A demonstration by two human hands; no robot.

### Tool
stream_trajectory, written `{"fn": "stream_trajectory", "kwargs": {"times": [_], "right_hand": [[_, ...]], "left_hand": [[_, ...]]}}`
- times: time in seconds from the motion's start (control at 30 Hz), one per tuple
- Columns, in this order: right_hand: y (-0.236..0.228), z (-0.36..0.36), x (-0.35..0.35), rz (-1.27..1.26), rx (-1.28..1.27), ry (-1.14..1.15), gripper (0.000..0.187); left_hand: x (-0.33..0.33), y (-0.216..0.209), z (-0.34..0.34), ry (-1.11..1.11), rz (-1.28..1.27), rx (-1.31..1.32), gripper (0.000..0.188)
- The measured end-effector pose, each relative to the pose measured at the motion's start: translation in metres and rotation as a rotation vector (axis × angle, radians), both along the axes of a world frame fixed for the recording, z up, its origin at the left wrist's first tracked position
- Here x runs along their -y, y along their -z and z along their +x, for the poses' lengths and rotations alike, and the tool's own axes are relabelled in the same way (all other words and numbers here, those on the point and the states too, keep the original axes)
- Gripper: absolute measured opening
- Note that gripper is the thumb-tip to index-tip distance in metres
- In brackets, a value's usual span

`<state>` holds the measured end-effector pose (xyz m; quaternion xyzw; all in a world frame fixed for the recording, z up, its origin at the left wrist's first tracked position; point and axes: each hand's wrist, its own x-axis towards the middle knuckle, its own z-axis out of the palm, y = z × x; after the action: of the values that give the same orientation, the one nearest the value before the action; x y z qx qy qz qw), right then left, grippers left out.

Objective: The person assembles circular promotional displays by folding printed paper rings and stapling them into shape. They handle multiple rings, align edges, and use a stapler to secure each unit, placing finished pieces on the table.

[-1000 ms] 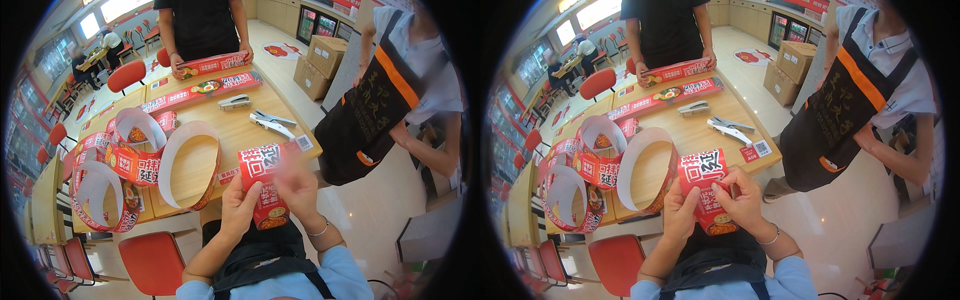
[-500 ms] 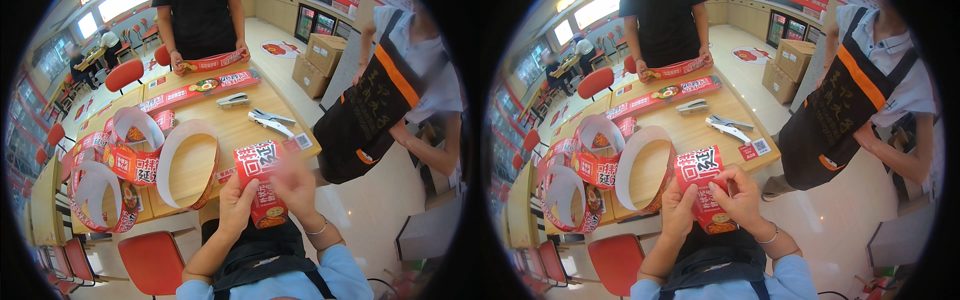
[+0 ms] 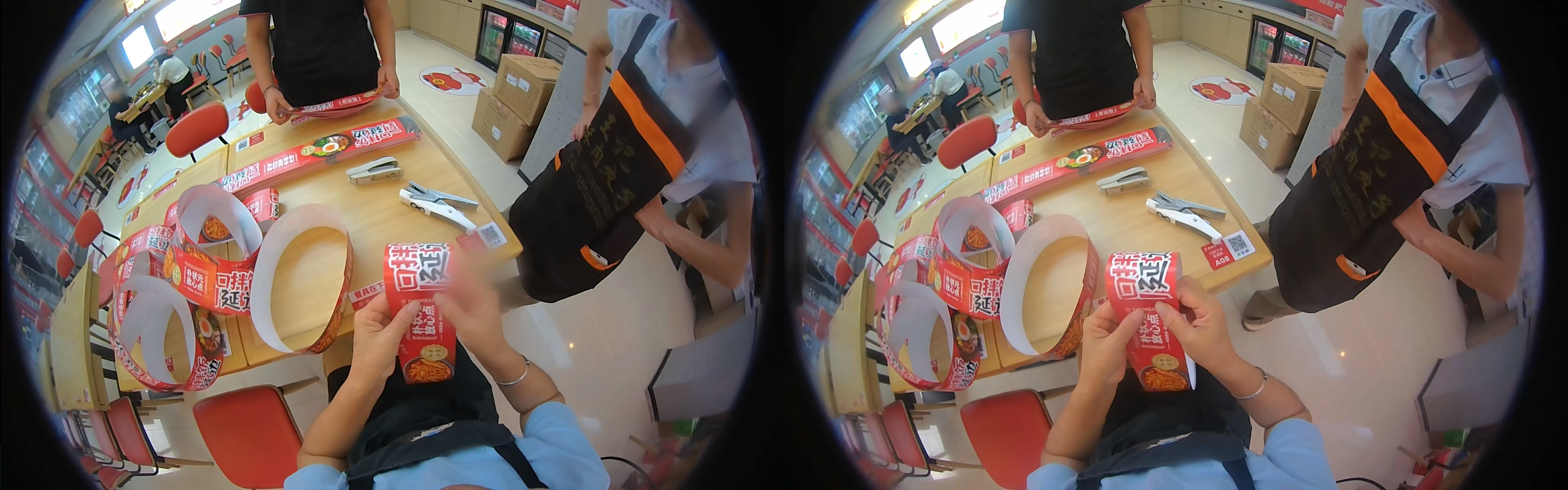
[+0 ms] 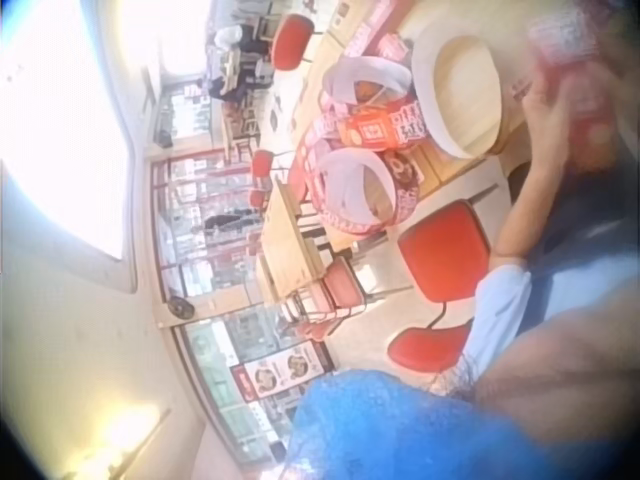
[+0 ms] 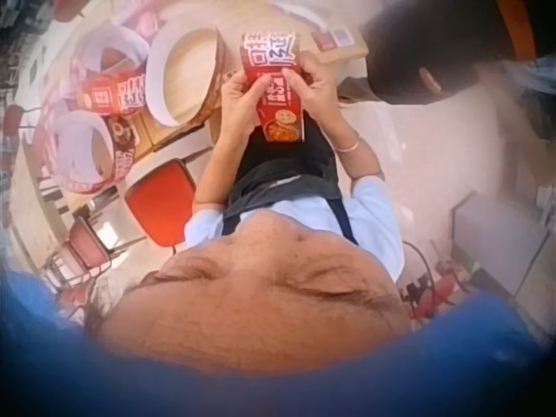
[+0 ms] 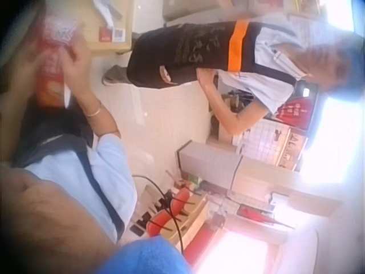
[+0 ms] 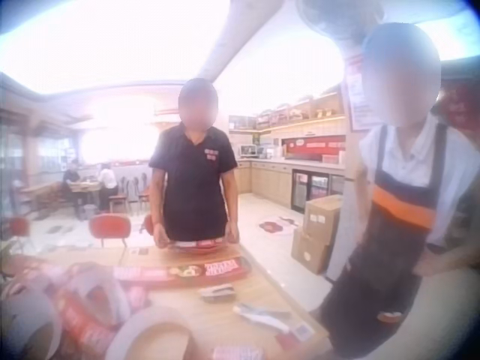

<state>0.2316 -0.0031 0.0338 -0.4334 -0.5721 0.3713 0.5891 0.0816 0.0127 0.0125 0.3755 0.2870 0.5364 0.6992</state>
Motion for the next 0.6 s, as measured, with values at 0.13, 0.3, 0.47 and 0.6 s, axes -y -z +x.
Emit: {"fn": "stream_trajectory", "kwargs": {"times": [0.13,0.3,0.47,0.6], "right_hand": [[0.029,0.038,-0.058,-0.049,0.362,0.003,0.034],[0.069,0.084,-0.155,0.102,1.336,0.452,0.06],[0.089,0.093,-0.178,0.009,1.457,0.336,0.056],[0.059,0.11,-0.13,-0.228,0.642,0.131,0.047]], "left_hand": [[-0.011,0.01,-0.012,-0.102,-0.055,0.0,0.02],[-0.02,0.012,-0.025,-0.049,-0.097,-0.048,0.019],[-0.022,0.007,-0.038,-0.028,-0.075,-0.114,0.018],[-0.022,0.001,-0.039,-0.009,-0.074,-0.129,0.018]]}}
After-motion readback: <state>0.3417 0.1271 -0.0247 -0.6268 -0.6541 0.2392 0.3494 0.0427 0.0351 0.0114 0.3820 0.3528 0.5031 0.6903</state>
